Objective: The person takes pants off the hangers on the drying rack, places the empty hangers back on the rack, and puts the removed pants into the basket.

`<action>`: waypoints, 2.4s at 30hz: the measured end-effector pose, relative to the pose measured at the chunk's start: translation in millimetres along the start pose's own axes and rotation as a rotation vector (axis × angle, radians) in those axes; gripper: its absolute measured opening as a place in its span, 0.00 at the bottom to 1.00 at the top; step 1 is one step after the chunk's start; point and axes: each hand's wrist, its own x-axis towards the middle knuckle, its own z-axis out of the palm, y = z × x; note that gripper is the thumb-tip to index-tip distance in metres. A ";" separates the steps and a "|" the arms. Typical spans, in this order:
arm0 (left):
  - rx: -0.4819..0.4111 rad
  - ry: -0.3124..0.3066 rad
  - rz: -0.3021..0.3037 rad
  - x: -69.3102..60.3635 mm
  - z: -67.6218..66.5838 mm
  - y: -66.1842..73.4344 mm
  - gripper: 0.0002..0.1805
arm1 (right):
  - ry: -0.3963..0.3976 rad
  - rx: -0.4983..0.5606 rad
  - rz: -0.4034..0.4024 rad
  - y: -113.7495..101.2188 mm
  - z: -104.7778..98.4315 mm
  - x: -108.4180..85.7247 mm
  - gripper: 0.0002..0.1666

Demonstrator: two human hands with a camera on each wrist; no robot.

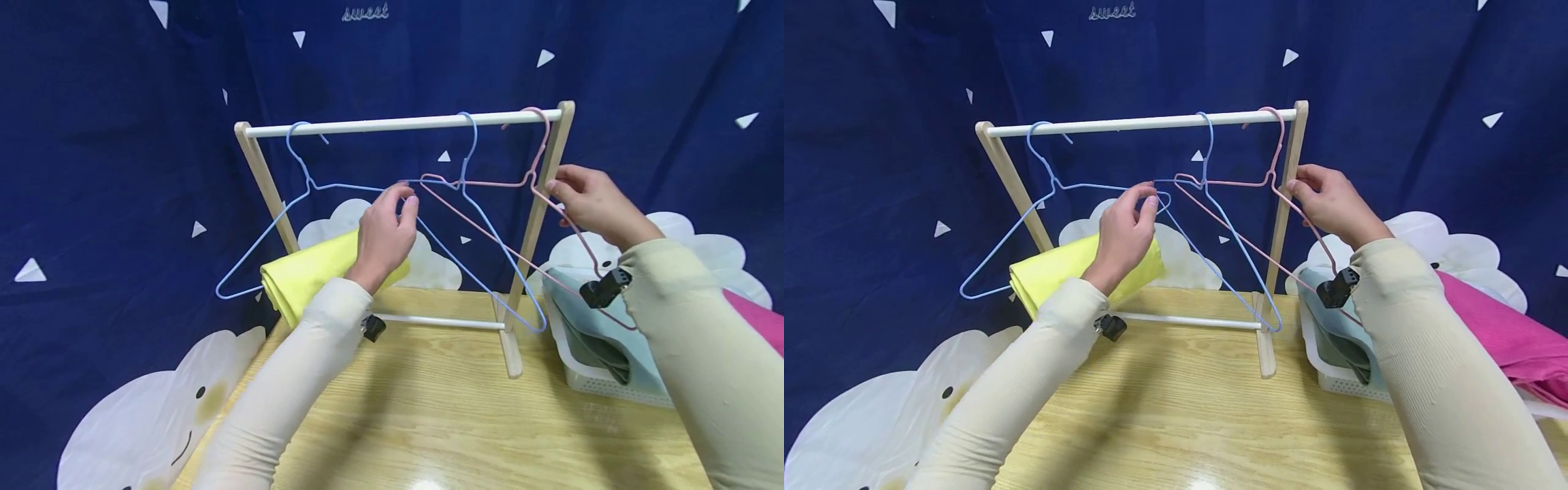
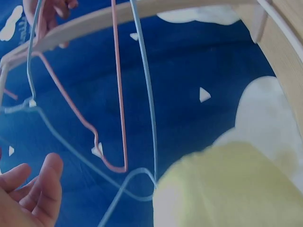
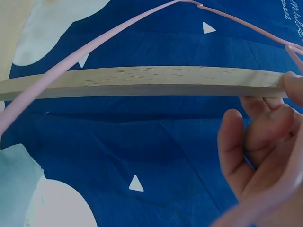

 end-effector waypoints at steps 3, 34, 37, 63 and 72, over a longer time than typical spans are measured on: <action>0.010 -0.002 -0.031 -3.2 -15.0 -9.9 0.17 | 0.000 0.004 0.000 -0.5 0.1 0.9 0.27; 0.272 0.046 -0.115 -5.7 -121.7 -46.7 0.17 | -0.011 -0.010 0.009 -0.6 1.6 1.2 0.29; 0.279 0.042 -0.173 -3.4 -126.3 -52.2 0.18 | -0.016 -0.011 0.012 -0.4 2.0 1.9 0.29; 0.236 -0.134 -0.448 16.5 -121.7 -67.6 0.24 | -0.027 -0.010 0.017 -0.4 1.6 1.3 0.31; 0.235 -0.097 -0.330 27.5 -108.1 -77.1 0.18 | -0.024 -0.010 0.009 1.5 1.6 2.2 0.29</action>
